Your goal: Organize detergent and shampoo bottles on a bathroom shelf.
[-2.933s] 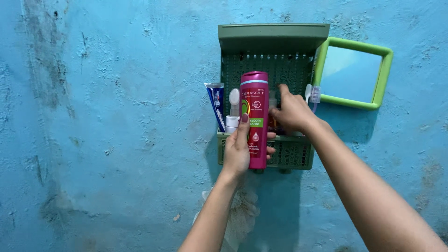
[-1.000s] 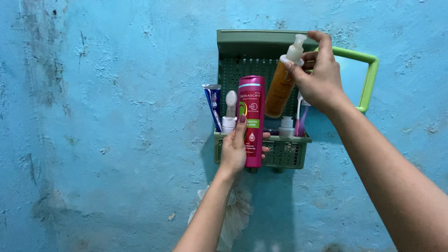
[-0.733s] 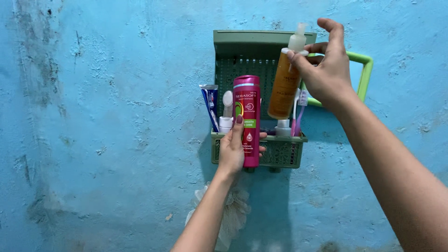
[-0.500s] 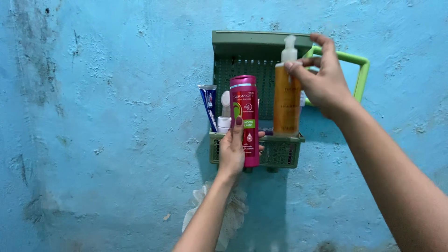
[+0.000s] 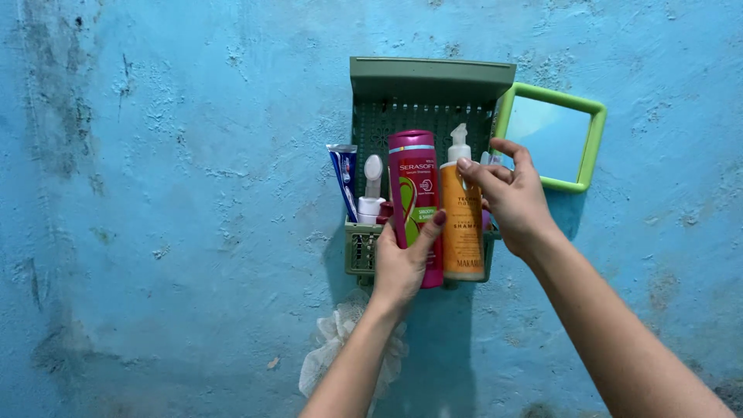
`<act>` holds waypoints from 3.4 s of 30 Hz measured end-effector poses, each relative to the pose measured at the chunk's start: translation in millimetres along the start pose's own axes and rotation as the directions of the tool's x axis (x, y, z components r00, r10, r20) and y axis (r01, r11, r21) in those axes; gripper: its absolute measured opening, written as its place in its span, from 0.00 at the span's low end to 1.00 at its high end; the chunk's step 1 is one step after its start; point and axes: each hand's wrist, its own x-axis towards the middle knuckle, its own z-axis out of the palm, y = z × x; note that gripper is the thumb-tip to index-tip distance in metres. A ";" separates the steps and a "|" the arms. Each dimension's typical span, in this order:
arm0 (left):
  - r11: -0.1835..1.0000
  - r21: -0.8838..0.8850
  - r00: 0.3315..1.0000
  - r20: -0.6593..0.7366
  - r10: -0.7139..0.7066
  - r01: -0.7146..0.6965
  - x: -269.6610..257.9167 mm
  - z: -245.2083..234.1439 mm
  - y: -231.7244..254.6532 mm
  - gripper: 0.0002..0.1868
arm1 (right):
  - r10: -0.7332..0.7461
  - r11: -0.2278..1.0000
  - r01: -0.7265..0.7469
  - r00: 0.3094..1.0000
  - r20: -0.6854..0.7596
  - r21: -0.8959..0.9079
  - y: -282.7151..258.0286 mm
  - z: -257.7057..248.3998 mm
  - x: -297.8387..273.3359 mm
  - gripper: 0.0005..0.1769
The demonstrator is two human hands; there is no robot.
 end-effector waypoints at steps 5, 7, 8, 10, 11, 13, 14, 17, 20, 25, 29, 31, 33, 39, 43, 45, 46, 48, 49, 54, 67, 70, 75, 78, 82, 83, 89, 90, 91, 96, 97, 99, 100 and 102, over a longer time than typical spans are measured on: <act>1.000 -0.029 0.999 0.039 0.008 -0.007 -3.8 3.8 -3.1 0.36 | -0.023 0.997 0.026 0.999 -0.038 0.077 2.6 9.0 -15.8 0.43; 1.000 -0.022 0.999 0.051 0.005 -0.004 -4.7 5.5 -5.7 0.37 | -0.035 0.997 0.039 0.998 -0.059 0.066 10.4 9.8 -16.9 0.43; 0.998 -0.052 0.999 0.033 0.024 -0.022 -5.0 6.5 -7.1 0.36 | -0.041 0.990 0.052 0.996 -0.079 0.135 16.5 10.3 -15.4 0.42; 0.996 -0.082 0.999 0.017 0.043 -0.041 -5.5 7.4 -9.6 0.34 | -0.048 0.977 0.068 0.994 -0.101 0.202 23.7 12.1 -15.2 0.42; 0.994 -0.100 0.999 0.016 0.044 -0.043 -5.7 7.2 -10.7 0.34 | -0.042 0.974 0.064 0.994 -0.104 0.215 24.8 13.3 -16.5 0.42; 0.992 -0.121 0.999 0.015 0.048 -0.046 -6.5 7.1 -12.4 0.33 | -0.038 0.972 0.061 0.994 -0.106 0.226 25.2 14.6 -19.1 0.42; 0.995 -0.088 0.999 -0.001 0.036 -0.036 -7.0 5.9 -12.5 0.32 | -0.010 0.974 0.031 0.996 -0.092 0.225 24.7 15.7 -20.5 0.42; 0.998 -0.057 1.000 -0.025 0.010 -0.011 -6.7 1.9 -13.5 0.30 | 0.067 0.978 -0.057 0.997 -0.044 0.198 22.4 17.8 -26.5 0.41; 0.996 -0.079 0.999 -0.035 0.034 -0.037 -2.4 -2.3 -18.5 0.28 | 0.139 0.982 -0.142 0.990 0.030 0.129 20.4 20.0 -35.3 0.38; 0.994 -0.056 0.995 -0.031 0.091 -0.093 -0.6 -8.3 -17.5 0.23 | 0.217 0.958 -0.245 0.960 0.179 0.152 18.1 23.3 -44.5 0.33; 0.998 -0.039 0.999 -0.003 0.039 -0.039 -3.6 -11.3 -14.9 0.27 | 0.177 0.979 -0.191 0.970 0.164 0.075 16.2 26.9 -51.1 0.28; 1.000 -0.002 1.000 -0.005 -0.011 0.011 -5.3 -9.9 -11.2 0.29 | 0.190 0.980 -0.197 0.972 0.137 0.039 15.6 28.3 -53.0 0.27; 0.997 -0.081 0.998 -0.063 -0.013 0.008 -5.6 -6.8 -8.0 0.31 | 0.174 0.961 -0.200 0.974 0.146 0.188 20.0 28.7 -52.6 0.25; 0.994 -0.057 0.994 -0.068 0.090 -0.094 1.6 -10.3 -28.8 0.30 | 0.150 0.948 -0.176 0.982 0.116 0.264 33.9 23.5 -51.7 0.21; 0.993 -0.037 0.990 -0.094 0.108 -0.112 3.6 -11.6 -41.3 0.27 | 0.136 0.945 -0.161 0.985 0.106 0.285 39.0 23.4 -50.9 0.20; 0.986 -0.111 0.992 -0.051 0.116 -0.121 0.5 -8.6 -33.3 0.26 | 0.112 0.932 -0.144 0.987 0.113 0.333 35.8 23.9 -53.0 0.20; 0.987 -0.107 0.992 -0.055 0.116 -0.121 0.4 -8.7 -31.0 0.26 | 0.114 0.931 -0.147 0.987 0.117 0.335 36.6 23.9 -54.0 0.20; 0.987 -0.133 0.996 -0.034 0.081 -0.085 0.5 -7.3 -26.4 0.25 | 0.120 0.939 -0.144 0.988 0.095 0.313 37.6 22.4 -55.7 0.21; 0.988 -0.130 0.996 -0.036 0.080 -0.084 -0.1 -7.6 -26.7 0.25 | 0.122 0.938 -0.146 0.988 0.097 0.316 37.2 22.5 -57.3 0.21; 0.997 -0.066 0.997 -0.064 0.031 -0.035 -4.3 -9.6 -35.2 0.26 | 0.130 0.930 -0.153 0.987 0.091 0.334 48.9 19.5 -59.3 0.20; 0.998 -0.060 0.992 -0.118 -0.037 0.030 -33.9 -0.6 -45.9 0.24 | 0.231 0.908 -0.249 0.968 0.093 0.336 47.0 10.1 -84.5 0.21; 0.999 -0.031 0.988 -0.153 0.003 -0.007 -42.8 0.5 -48.1 0.24 | 0.195 0.910 -0.223 0.974 0.116 0.349 57.2 7.3 -88.6 0.21; 0.993 -0.091 0.978 -0.191 -0.088 0.071 -58.4 8.5 -23.8 0.25 | 0.259 0.878 -0.281 0.960 0.110 0.387 52.3 10.5 -101.5 0.21; 0.991 -0.024 0.961 -0.245 -0.131 0.129 -67.4 4.9 -19.4 0.28 | 0.277 0.867 -0.300 0.954 0.114 0.398 48.6 14.6 -109.9 0.22; 0.996 -0.056 0.967 -0.238 -0.087 0.075 -77.7 -3.5 -23.7 0.29 | 0.287 0.827 -0.325 0.946 0.152 0.458 51.8 19.5 -119.8 0.22; 0.995 -0.055 0.968 -0.235 -0.091 0.080 -82.0 -4.7 -20.4 0.30 | 0.295 0.819 -0.336 0.942 0.161 0.466 52.3 20.6 -122.4 0.22; 0.993 0.019 0.959 -0.261 -0.109 0.118 -104.5 -15.3 -0.5 0.31 | 0.334 0.797 -0.395 0.919 0.210 0.458 35.8 32.1 -143.3 0.22; 0.990 0.030 0.957 -0.261 -0.128 0.140 -107.2 -15.0 4.3 0.31 | 0.350 0.805 -0.406 0.914 0.207 0.433 30.7 32.7 -146.6 0.23; 0.989 0.031 0.956 -0.262 -0.131 0.145 -109.0 -16.0 7.9 0.31 | 0.353 0.802 -0.409 0.912 0.207 0.435 30.7 34.4 -148.3 0.23; 0.990 -0.006 0.963 -0.231 -0.140 0.142 -116.7 -22.1 27.2 0.32 | 0.305 0.776 -0.376 0.927 0.220 0.506 21.5 42.8 -158.4 0.23; 0.990 -0.004 0.963 -0.231 -0.139 0.142 -119.3 -23.0 32.6 0.32 | 0.305 0.775 -0.376 0.927 0.220 0.507 19.0 44.8 -160.8 0.23; 0.985 -0.004 0.956 -0.241 -0.167 0.172 -125.6 -26.0 44.6 0.30 | 0.306 0.782 -0.379 0.925 0.225 0.495 13.7 50.6 -166.3 0.22; 0.985 0.001 0.955 -0.244 -0.168 0.174 -129.5 -30.9 47.6 0.30 | 0.308 0.778 -0.383 0.924 0.228 0.498 8.6 55.4 -170.7 0.22; 0.986 0.007 0.960 -0.229 -0.161 0.167 -137.4 -39.1 52.9 0.29 | 0.344 0.782 -0.416 0.909 0.234 0.465 -1.9 63.5 -179.2 0.22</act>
